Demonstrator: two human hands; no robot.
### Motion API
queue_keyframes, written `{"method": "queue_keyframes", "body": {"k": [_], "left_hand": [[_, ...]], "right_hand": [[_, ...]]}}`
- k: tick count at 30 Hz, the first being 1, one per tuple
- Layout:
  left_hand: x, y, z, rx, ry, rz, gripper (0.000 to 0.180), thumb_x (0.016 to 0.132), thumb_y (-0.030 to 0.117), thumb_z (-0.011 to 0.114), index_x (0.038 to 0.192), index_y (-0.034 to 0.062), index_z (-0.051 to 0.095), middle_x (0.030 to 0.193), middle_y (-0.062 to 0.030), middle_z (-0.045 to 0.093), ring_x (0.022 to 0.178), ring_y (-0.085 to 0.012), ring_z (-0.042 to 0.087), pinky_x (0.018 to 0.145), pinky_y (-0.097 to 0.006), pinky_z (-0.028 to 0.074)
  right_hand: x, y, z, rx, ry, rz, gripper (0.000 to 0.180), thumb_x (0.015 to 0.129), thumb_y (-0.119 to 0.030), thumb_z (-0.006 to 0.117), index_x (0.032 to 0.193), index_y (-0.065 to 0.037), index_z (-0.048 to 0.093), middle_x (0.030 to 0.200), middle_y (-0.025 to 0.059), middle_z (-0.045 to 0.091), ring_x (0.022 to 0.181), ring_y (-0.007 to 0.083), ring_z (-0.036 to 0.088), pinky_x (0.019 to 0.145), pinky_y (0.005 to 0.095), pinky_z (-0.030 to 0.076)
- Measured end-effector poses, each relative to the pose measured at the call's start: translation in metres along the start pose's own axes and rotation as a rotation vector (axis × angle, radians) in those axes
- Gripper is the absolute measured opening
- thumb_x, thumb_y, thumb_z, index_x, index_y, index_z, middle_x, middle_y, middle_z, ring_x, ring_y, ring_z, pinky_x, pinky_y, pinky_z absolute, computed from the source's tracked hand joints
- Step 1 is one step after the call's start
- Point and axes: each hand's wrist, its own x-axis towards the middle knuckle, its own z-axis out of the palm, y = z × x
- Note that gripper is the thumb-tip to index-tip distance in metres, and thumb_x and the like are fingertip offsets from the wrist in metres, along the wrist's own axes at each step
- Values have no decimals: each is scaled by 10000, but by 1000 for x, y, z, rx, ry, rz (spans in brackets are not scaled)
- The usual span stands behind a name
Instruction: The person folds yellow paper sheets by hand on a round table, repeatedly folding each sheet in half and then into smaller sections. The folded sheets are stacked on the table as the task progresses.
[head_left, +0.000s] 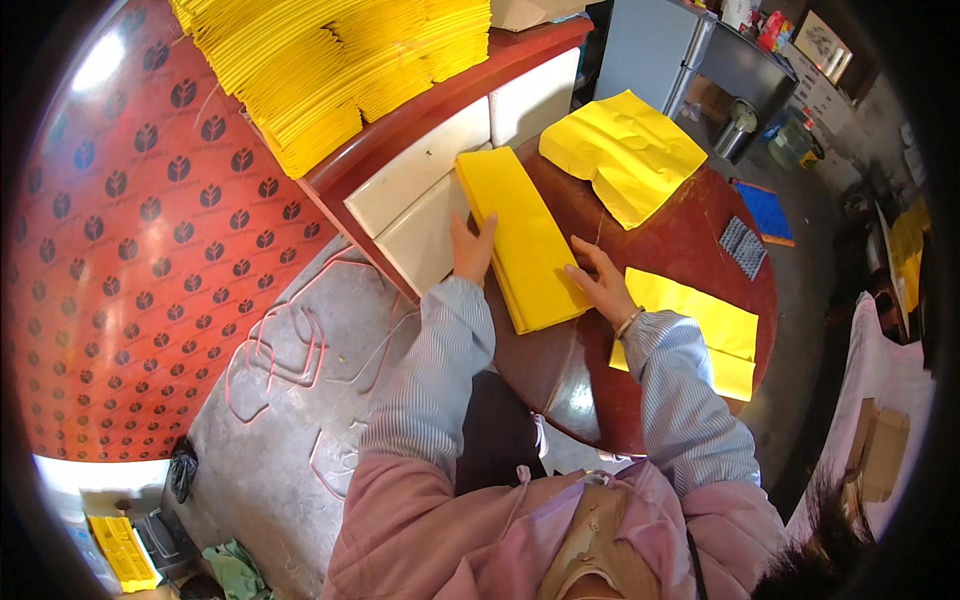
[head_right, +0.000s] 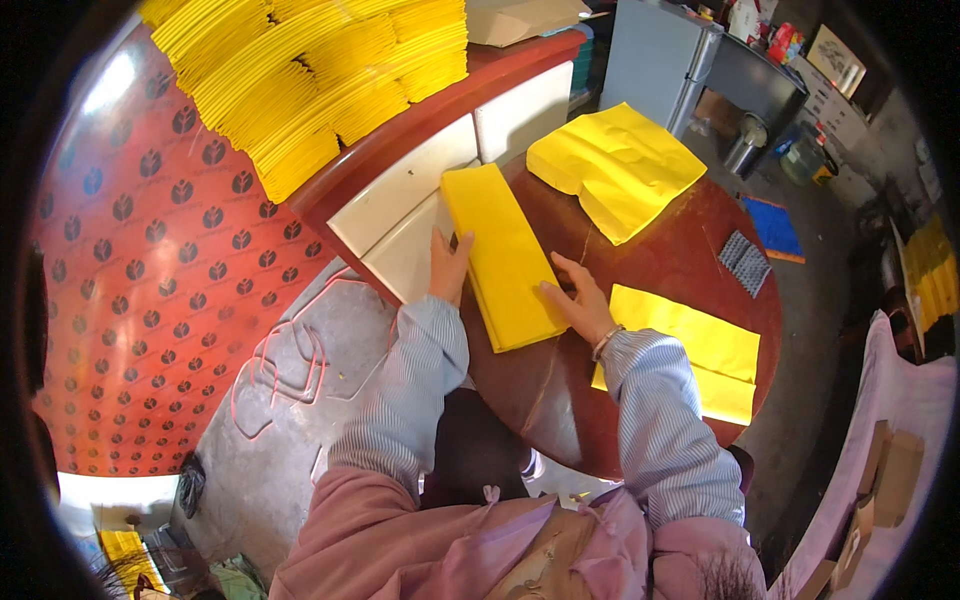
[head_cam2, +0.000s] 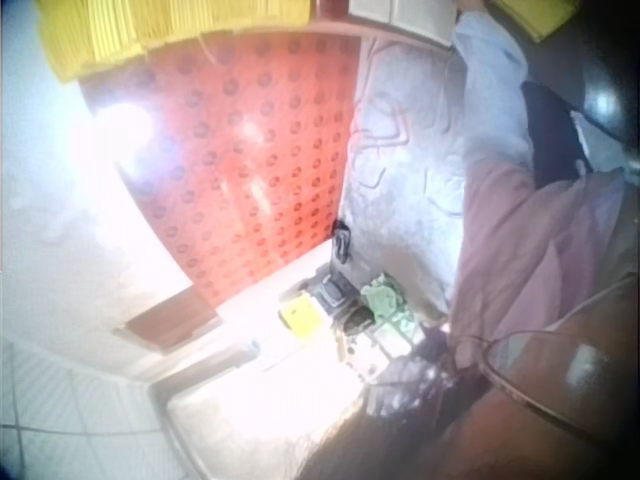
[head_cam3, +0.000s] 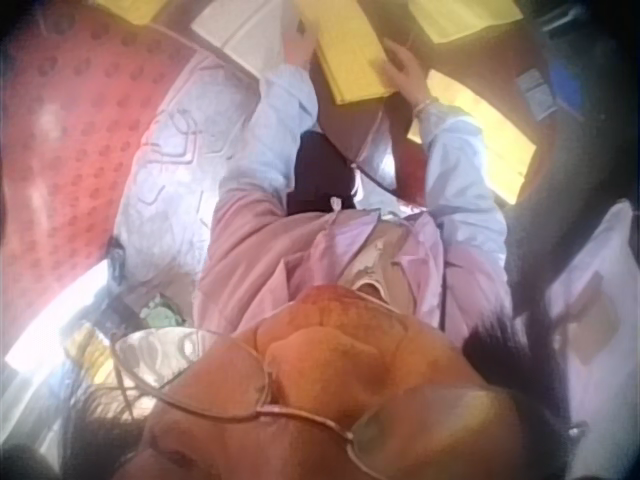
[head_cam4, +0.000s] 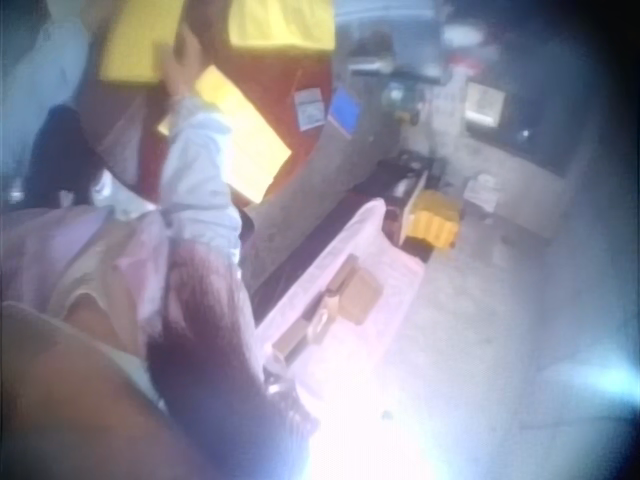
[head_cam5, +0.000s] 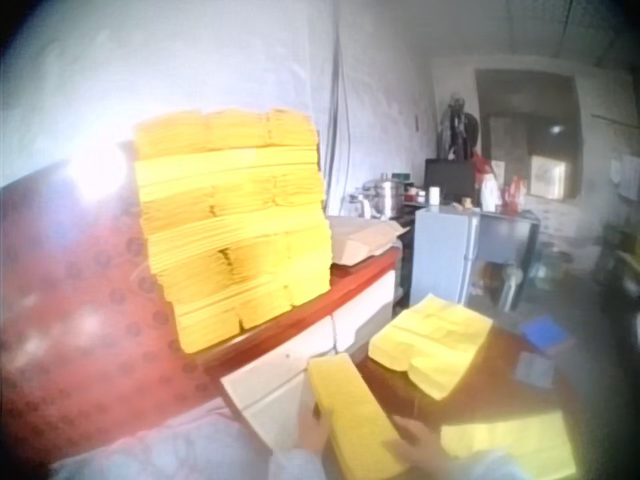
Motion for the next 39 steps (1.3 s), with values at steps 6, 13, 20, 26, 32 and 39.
{"method": "queue_keyframes", "body": {"k": [6,13,20,26,32,39], "left_hand": [[56,-14,12,-85,-131,-42,785,1028,189,654,1624,-66,210,1590,-216,425,1457,-302,445,1200,-390,372],[51,3,1,-167,-355,-75,720,1061,113,557,1660,-18,180,1664,-231,345,1535,-319,363,1255,-362,287],[28,16,-7,37,-420,27,593,1087,137,519,1629,-1,318,1649,-190,395,1518,-298,384,1243,-360,303],[25,16,-17,18,-355,-4,504,1096,142,534,1567,6,413,1553,-156,511,1425,-265,497,1182,-352,391],[-62,25,-87,144,-367,-62,248,1065,115,613,1271,-22,619,1322,-121,606,1250,-184,597,1058,-327,483],[-114,42,-96,276,-334,155,152,1057,169,653,1088,20,667,1111,-53,634,842,-79,604,960,-264,476]], "right_hand": [[1,-6,18,198,-175,133,784,1050,-309,651,1693,-120,243,1651,167,414,1470,222,447,1178,319,378],[-16,-14,39,94,-117,86,810,1058,-324,588,1696,-87,149,1734,210,244,1583,357,296,1275,408,265],[1,-13,61,27,-6,-38,785,1073,-310,549,1685,-33,143,1740,253,185,1616,365,192,1303,399,171],[-7,-18,62,83,59,-63,778,1036,-210,637,1665,-18,222,1691,268,303,1563,370,329,1266,416,284],[-52,-14,47,302,94,79,663,956,-128,763,1532,-14,454,1247,130,656,1041,164,629,958,304,536],[-61,-22,54,285,140,212,521,930,-142,793,1379,4,572,909,40,678,789,108,620,752,262,536]]}}
